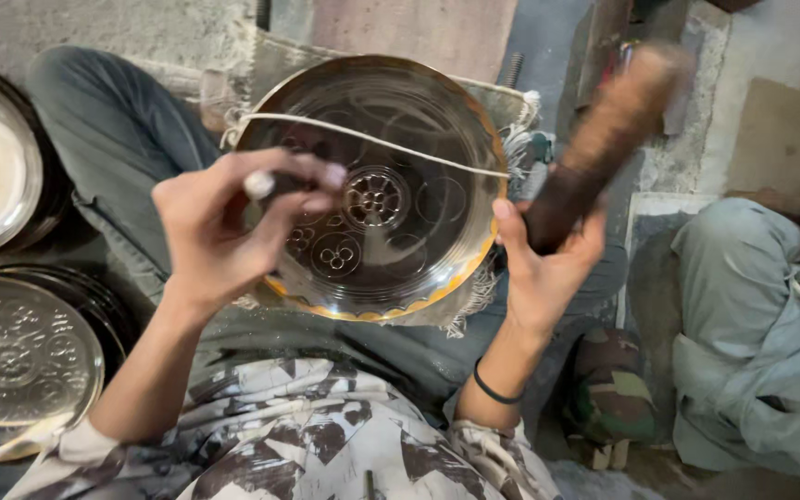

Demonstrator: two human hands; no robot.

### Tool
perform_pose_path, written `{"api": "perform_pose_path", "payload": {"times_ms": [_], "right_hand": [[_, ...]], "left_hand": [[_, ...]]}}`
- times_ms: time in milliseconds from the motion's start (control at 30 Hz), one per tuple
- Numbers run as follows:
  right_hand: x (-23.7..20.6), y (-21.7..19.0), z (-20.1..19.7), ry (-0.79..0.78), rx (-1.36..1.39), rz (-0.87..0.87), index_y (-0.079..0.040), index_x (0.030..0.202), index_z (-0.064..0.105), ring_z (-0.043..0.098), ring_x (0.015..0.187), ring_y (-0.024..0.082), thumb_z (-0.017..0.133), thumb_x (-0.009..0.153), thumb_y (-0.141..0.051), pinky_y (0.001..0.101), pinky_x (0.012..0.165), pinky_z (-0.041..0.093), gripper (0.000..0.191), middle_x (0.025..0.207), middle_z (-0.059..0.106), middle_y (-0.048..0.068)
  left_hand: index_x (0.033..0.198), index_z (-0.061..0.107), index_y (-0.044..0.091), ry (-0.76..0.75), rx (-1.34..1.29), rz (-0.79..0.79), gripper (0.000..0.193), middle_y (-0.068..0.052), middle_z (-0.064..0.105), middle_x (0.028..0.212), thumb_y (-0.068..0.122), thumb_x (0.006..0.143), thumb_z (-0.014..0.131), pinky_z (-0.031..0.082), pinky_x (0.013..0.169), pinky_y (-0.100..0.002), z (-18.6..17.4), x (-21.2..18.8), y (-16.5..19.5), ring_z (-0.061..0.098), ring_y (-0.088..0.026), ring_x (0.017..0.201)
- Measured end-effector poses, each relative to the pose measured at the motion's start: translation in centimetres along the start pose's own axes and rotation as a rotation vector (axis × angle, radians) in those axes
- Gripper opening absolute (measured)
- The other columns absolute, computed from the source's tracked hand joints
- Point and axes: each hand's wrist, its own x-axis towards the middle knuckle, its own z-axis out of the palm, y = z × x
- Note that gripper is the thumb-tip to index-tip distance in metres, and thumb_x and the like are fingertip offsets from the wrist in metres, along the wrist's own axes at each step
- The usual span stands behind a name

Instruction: The person is sitting on the floor and using a hammer and chisel to engrave a decorative pattern on a metal plate. They repeatedly strike the chisel with the hammer to create the design.

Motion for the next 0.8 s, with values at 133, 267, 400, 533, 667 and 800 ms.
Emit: {"api": "perform_pose_path", "payload": {"times_ms": [133, 267, 400, 533, 667, 800], "right_hand": [[-2.1, 0.0, -0.2, 0.021, -0.063, 0.015, -0.003, 0.133, 0.052, 0.062, 0.07, 0.01, 0.085, 0.089, -0.003, 0.0242, 0.068, 0.052, 0.056, 0.086, 0.065, 0.003], [-3.1, 0.4, -1.7, -0.058, -0.046, 0.077, -0.001, 0.124, 0.053, 0.063, 0.072, 0.011, 0.087, 0.087, -0.004, 0.0253, 0.069, 0.053, 0.05, 0.088, 0.066, 0.004], [-2.1, 1.1, -3.1, -0.107, -0.042, 0.004, 0.001, 0.12, 0.055, 0.066, 0.087, 0.012, 0.089, 0.09, -0.004, 0.0275, 0.087, 0.055, 0.046, 0.095, 0.068, 0.005], [-0.1, 1.2, -3.3, -0.071, -0.051, -0.114, -0.003, 0.127, 0.05, 0.067, 0.088, 0.012, 0.091, 0.092, -0.008, 0.026, 0.087, 0.057, 0.054, 0.097, 0.069, 0.005], [0.7, 1.1, -3.6, -0.064, -0.098, -0.189, -0.001, 0.127, 0.048, 0.068, 0.09, 0.012, 0.09, 0.097, -0.005, 0.0266, 0.09, 0.056, 0.051, 0.098, 0.069, 0.006], [-0.1, 2.7, -5.0, -0.044, -0.139, -0.15, 0.001, 0.125, 0.049, 0.066, 0.091, 0.012, 0.087, 0.1, 0.0, 0.0254, 0.089, 0.054, 0.046, 0.098, 0.069, 0.007]], "left_hand": [[0.112, 0.063, -0.005, -0.044, 0.103, 0.038, 0.014, -0.013, 0.078, 0.109, -0.012, 0.101, 0.068, 0.062, 0.075, -0.019, -0.3, 1.6, -0.8, 0.079, -0.016, 0.099], [0.107, 0.056, -0.004, -0.116, 0.047, 0.085, 0.016, -0.009, 0.077, 0.107, -0.01, 0.105, 0.07, 0.063, 0.086, -0.022, -0.4, 4.0, -1.4, 0.079, -0.014, 0.101], [0.11, 0.058, -0.003, -0.225, 0.039, 0.079, 0.018, -0.01, 0.077, 0.108, -0.011, 0.1, 0.07, 0.064, 0.088, -0.025, -0.4, 5.0, -1.7, 0.079, -0.015, 0.1], [0.111, 0.057, -0.002, -0.275, 0.028, 0.041, 0.018, -0.01, 0.076, 0.11, -0.009, 0.102, 0.072, 0.063, 0.084, -0.023, -0.4, 5.0, -1.9, 0.079, -0.014, 0.096], [0.109, 0.059, -0.001, -0.277, 0.096, 0.087, 0.019, -0.009, 0.077, 0.106, -0.005, 0.102, 0.076, 0.063, 0.083, -0.021, -0.3, 4.6, -1.6, 0.079, -0.014, 0.096], [0.111, 0.063, 0.001, -0.292, 0.171, 0.08, 0.022, -0.008, 0.077, 0.106, -0.002, 0.097, 0.08, 0.059, 0.077, -0.024, -0.2, 4.3, -1.2, 0.077, -0.015, 0.089]]}}
